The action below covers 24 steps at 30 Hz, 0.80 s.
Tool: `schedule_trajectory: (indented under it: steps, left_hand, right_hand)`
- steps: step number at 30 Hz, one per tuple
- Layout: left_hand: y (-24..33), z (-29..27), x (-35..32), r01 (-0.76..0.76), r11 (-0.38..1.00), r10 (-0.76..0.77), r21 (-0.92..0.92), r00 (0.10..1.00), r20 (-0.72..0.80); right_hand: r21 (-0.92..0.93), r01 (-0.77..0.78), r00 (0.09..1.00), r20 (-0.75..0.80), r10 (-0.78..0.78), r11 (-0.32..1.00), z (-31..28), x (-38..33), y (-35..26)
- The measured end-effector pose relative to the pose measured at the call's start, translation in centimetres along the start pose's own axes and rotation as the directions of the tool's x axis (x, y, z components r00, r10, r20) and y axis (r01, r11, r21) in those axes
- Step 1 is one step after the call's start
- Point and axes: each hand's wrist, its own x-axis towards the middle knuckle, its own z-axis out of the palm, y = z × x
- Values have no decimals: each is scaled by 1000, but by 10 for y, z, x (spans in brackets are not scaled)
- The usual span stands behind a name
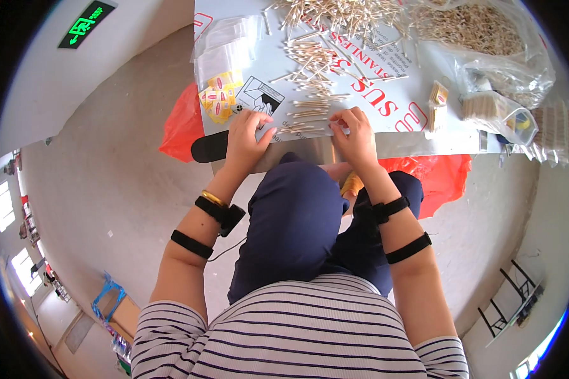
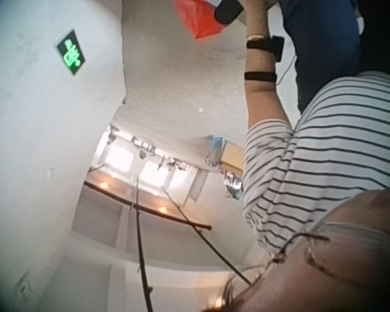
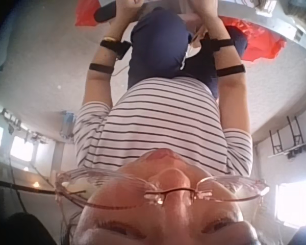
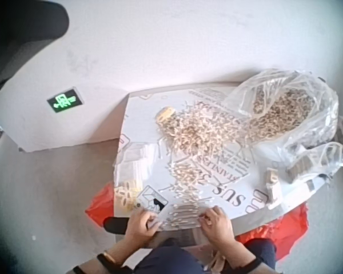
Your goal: The person is sorting and aligning cotton swabs on a table.
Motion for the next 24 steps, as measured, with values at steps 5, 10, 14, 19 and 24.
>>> schedule_trajectory:
  steps: [5, 10, 14, 19, 24]
  left_hand:
    - [-1, 3, -14, 9, 999, -10, 40, 1000, 11]
    - [-6, 15, -5, -9, 999, 10, 44, 999, -37]
    - [3, 21, 7, -29, 1000, 29, 11, 999, -19]
    - [15, 30, 17, -79, 996, 78, 48, 997, 20]
    - [7, 19, 6, 4, 996, 1, -94, 999, 50]
  right_hand:
    - [36, 5, 1000, 3, -5, 999, 5, 5, -2]
    - [-42, 77, 997, 9, -76, 996, 13, 11, -1]
    - [-49, 76, 997, 7, -76, 996, 14, 11, -2]
    - [-6, 37, 999, 2, -37, 999, 10, 11, -5]
    - [27, 72, 997, 29, -73, 997, 6, 3, -14]
